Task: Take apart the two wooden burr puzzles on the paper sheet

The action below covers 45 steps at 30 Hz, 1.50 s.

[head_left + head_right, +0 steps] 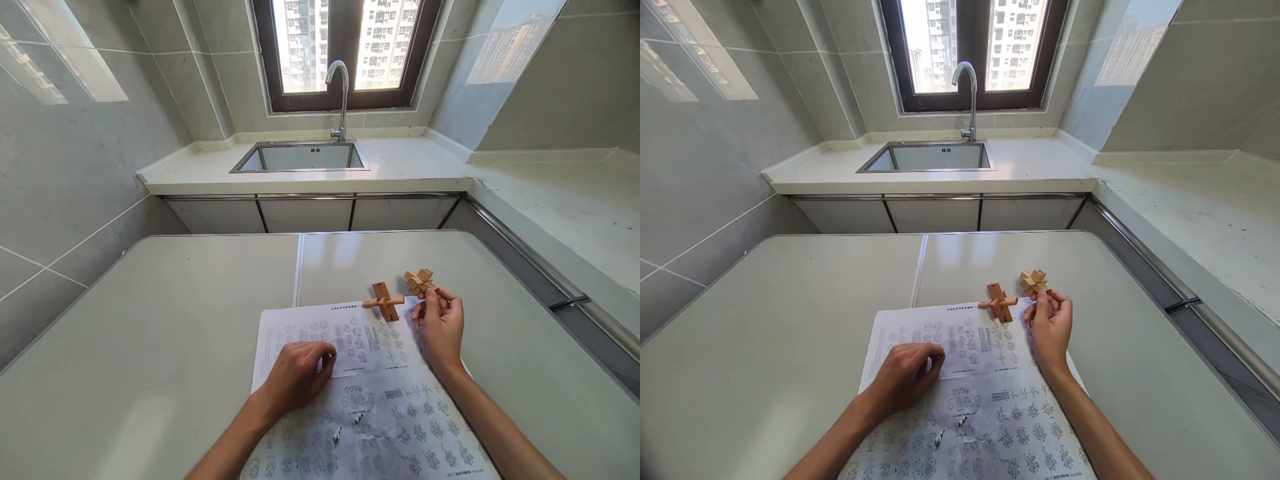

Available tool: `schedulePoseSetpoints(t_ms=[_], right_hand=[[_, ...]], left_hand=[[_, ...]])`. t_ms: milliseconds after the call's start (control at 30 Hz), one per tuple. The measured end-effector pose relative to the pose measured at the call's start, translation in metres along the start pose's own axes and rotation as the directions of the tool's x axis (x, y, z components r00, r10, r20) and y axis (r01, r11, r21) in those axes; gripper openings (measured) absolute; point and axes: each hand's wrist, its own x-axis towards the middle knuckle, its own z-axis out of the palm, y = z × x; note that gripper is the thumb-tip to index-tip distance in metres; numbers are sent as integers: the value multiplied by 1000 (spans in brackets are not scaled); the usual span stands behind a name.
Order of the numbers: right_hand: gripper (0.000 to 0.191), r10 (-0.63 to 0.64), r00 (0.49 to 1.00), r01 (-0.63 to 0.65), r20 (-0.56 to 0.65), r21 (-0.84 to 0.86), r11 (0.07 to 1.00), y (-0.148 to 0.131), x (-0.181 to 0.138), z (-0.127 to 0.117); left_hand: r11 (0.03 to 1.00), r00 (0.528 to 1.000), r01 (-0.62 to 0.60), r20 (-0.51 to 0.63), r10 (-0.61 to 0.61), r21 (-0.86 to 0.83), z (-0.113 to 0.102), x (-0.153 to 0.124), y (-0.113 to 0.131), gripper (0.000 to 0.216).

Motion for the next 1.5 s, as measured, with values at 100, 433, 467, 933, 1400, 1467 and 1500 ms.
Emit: schedulePoseSetpoints(t_ms=[100,433,467,933,1400,1467,1500], right_hand=[[37,-111,992,111,54,-10,994,-10,-11,2],[25,-468,633,598,617,-6,801,-8,-95,14],[29,-472,595,610,650,17,793,-7,-99,15],[29,-279,544,518,791,-55,854,-8,-101,21],[33,-9,605,228,797,-162,960,-12,-98,20],[37,104,560,33,822,-148,989,-16,-95,21],[38,152,514,-72,844,-135,988,-18,-94,21]], left_hand=[[1000,1000,9,5,-9,-2,0,0,1,15],[909,954,298,67,-291,-290,-6,-3,4,47],[872,949,313,97,-299,-376,-8,-2,5,60],[579,911,352,128,-392,-735,-16,6,12,61],[971,991,54,-107,-81,-233,-2,-2,16,65],[947,987,95,-96,-130,-307,-5,-2,14,76],[927,984,124,-80,-162,-353,-7,-2,13,82]])
